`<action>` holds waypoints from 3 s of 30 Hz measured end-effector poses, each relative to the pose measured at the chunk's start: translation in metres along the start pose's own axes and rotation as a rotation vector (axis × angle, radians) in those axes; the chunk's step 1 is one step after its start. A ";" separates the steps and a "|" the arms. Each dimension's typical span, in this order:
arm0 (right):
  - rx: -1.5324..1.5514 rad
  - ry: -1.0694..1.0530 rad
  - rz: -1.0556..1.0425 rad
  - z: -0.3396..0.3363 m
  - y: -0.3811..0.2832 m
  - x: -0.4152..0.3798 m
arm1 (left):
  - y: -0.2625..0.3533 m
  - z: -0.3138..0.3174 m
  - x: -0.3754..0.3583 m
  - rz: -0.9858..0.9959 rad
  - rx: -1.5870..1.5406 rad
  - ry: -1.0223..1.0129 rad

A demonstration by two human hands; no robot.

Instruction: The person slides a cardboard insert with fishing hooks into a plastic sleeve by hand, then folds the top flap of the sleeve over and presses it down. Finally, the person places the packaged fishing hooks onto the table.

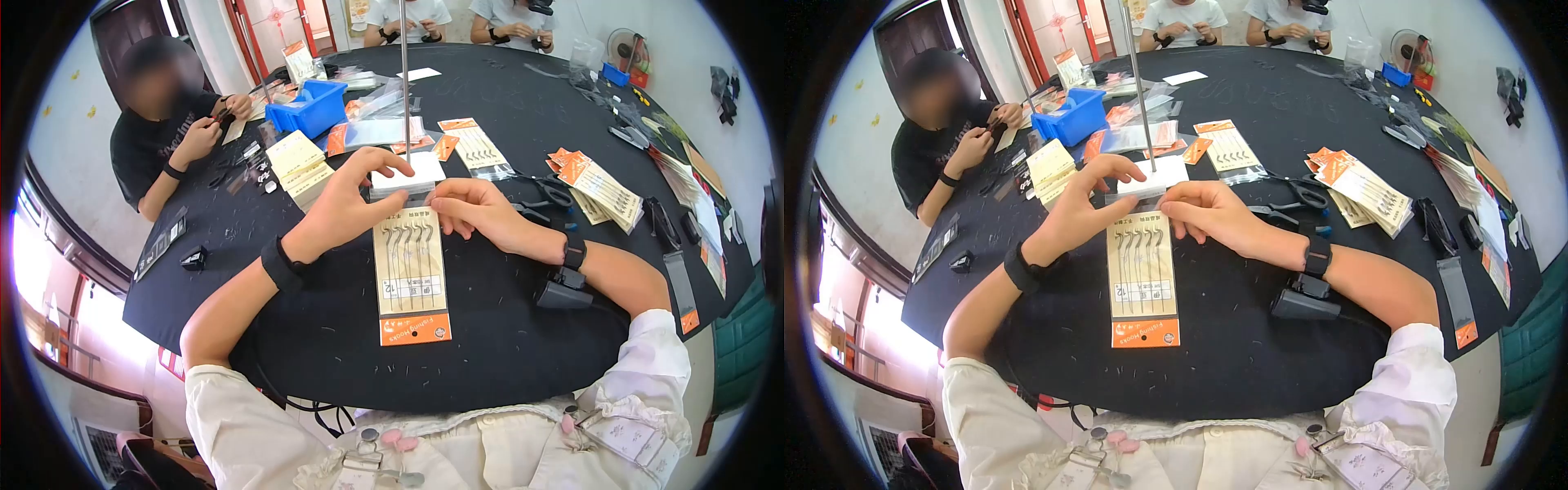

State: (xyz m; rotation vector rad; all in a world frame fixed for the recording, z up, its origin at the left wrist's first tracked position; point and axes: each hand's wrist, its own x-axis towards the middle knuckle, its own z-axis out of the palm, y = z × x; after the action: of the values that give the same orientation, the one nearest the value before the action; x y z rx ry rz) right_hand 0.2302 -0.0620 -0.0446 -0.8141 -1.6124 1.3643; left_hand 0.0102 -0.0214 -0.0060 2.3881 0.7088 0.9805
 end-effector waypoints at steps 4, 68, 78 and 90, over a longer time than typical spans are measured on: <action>-0.051 -0.042 0.000 0.001 -0.003 0.000 | -0.002 0.000 0.001 0.014 0.006 -0.085; -0.263 -0.167 0.048 0.004 -0.006 -0.002 | -0.003 0.005 -0.001 0.032 -0.141 -0.180; -0.246 -0.175 0.050 0.004 -0.005 -0.002 | -0.005 0.004 0.000 -0.017 -0.177 -0.180; -0.208 -0.176 0.039 0.003 -0.004 -0.002 | -0.004 0.004 0.001 -0.056 -0.205 -0.190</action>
State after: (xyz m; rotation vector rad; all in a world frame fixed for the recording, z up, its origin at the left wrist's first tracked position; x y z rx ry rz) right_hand 0.2288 -0.0662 -0.0410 -0.8704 -1.9084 1.3413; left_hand 0.0124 -0.0182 -0.0103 2.2325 0.5722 0.7520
